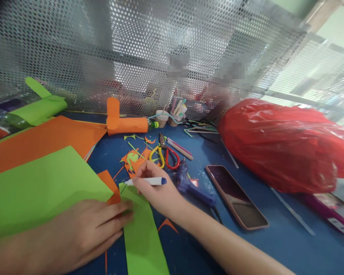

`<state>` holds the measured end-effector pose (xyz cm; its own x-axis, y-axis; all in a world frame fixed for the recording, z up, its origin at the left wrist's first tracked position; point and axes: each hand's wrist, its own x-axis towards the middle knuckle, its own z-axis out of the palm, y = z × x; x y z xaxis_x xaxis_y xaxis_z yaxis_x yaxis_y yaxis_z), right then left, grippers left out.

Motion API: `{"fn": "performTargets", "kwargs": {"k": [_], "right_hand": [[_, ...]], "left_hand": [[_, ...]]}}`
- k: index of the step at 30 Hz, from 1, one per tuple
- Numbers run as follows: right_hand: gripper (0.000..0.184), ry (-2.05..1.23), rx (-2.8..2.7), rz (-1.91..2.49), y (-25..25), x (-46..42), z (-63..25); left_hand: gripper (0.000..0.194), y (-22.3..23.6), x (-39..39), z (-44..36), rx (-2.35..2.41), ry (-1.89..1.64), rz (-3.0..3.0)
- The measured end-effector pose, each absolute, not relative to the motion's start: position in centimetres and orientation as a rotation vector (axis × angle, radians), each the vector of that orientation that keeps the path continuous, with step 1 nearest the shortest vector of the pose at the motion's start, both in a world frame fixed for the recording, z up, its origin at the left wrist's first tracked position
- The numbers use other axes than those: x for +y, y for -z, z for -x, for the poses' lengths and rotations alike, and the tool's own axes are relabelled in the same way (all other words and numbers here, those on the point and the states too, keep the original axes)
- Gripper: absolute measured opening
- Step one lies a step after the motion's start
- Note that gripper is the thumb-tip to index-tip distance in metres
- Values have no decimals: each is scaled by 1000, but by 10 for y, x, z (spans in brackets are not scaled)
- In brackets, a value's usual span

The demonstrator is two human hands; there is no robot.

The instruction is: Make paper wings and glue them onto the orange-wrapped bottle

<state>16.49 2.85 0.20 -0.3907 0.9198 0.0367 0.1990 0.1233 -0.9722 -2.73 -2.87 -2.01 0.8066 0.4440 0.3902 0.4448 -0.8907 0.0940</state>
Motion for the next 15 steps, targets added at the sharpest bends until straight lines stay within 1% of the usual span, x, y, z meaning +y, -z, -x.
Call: {"fn": "performTargets", "kwargs": {"k": [6,15], "right_hand": [[18,-1279,-1758,1117,9,27,-162],[15,-1311,-1781,1099,15,27,-160]], "left_hand": [[25,20,-28,26,-719,667,2960],[23,23,-29,27,-712,612,2967]]}}
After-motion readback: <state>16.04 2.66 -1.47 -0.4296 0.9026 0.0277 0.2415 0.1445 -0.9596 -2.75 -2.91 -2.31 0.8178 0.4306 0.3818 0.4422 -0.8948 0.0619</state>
